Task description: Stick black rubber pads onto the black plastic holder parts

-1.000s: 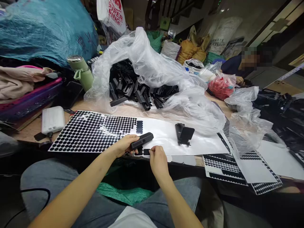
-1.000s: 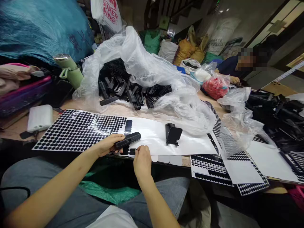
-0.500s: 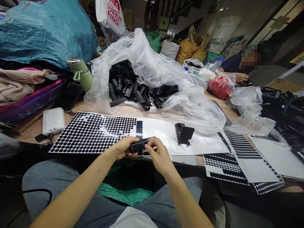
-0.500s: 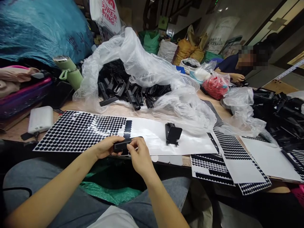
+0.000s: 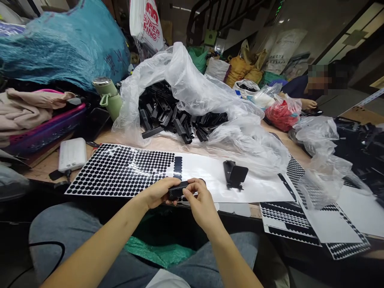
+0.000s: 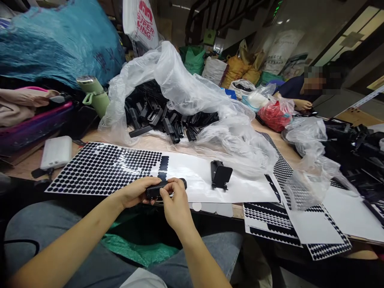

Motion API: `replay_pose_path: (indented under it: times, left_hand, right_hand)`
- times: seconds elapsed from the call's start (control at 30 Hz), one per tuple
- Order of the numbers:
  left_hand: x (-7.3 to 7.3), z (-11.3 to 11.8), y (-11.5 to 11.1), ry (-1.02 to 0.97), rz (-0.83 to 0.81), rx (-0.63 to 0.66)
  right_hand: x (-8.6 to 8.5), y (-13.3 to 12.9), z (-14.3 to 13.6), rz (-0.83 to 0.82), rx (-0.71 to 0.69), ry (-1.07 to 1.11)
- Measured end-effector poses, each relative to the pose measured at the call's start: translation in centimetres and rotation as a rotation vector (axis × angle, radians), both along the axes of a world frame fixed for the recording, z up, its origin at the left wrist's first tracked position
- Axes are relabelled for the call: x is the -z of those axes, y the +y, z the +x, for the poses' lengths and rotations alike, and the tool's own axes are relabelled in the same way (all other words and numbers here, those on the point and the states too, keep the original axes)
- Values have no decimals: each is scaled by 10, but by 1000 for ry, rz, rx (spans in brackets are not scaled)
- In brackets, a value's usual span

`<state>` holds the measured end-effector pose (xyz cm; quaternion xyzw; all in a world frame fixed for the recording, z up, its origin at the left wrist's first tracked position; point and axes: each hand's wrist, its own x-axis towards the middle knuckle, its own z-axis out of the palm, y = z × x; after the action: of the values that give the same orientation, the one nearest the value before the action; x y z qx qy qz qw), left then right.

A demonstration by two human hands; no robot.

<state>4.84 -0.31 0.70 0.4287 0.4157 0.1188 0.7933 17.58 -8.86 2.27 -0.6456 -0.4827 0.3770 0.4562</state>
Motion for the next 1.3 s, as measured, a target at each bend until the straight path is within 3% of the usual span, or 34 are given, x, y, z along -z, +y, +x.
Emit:
replay_pose_path:
  times: [0.5,0.77,0.87,0.93,0.97,1.03,1.1,1.13,1.27,1.3]
  left_hand:
    - [-10,1,-5,7,38,20]
    - [-7,3,-8,-1,39,14]
    - [-7,0,-13,10,57,-4]
    - [-9,-7,-20,6,79,35]
    - [-10,-11,-23,1,88,84]
    - [-13,-18,-25,13,125,214]
    - [-16,-22,-13,100,268,284]
    - [-18,-23,1,180,393,261]
    - [-22,-20,99,757,1049,-152]
    - [-22,-21,127,839,1100,-210]
  right_hand:
    - [-1,-6,-5,49,46,-83]
    - [5,-9,-10,72,51,-135]
    - [11,-10,-7,126,200,-208]
    - [14,-10,0,124,367,-235]
    - [16,-11,4,88,387,-191]
    - [20,-13,13,-26,242,7]
    - [25,-17,17,-110,48,195]
    - [28,-20,16,-125,-4,236]
    - [44,-41,-3,-138,-71,186]
    - [47,-46,-8,-159,-101,157]
